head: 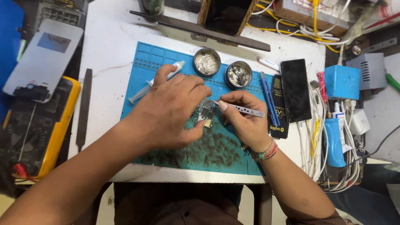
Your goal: The person uses a hot air gun and tweezers to work on a circuit board. They apply heat to components on the board and manipulate them with tweezers on a blue work mat.
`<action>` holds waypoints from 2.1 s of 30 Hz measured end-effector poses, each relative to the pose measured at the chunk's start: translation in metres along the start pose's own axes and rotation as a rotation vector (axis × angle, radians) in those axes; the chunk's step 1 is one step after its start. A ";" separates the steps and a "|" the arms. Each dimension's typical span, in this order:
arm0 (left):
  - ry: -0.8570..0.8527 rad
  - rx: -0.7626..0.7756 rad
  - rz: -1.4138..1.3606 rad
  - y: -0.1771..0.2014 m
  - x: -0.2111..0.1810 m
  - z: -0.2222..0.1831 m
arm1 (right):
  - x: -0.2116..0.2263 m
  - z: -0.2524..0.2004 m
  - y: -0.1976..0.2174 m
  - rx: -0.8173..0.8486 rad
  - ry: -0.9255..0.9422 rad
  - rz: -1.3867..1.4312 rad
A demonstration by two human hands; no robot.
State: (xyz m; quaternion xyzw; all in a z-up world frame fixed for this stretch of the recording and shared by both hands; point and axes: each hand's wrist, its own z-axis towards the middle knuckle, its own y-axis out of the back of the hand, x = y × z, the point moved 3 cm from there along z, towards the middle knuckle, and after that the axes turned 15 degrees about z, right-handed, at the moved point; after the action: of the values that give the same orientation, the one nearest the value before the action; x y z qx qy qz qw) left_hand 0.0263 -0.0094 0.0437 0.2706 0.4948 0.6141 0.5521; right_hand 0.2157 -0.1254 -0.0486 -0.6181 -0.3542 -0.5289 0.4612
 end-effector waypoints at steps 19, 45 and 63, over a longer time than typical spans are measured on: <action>1.187 -0.309 0.444 0.014 0.042 -0.302 | 0.032 -0.011 -0.022 0.191 0.333 -0.235; 1.272 -0.226 0.349 0.000 0.090 -0.320 | 0.048 -0.017 -0.031 0.300 0.494 -0.364; 1.276 -0.150 0.327 0.006 0.081 -0.313 | 0.053 -0.027 -0.030 0.255 0.675 -0.433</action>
State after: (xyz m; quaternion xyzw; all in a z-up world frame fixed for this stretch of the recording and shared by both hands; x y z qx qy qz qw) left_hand -0.2711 -0.0293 -0.0826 -0.1137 0.6330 0.7628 0.0678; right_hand 0.1888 -0.1437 0.0101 -0.2595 -0.3674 -0.7384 0.5024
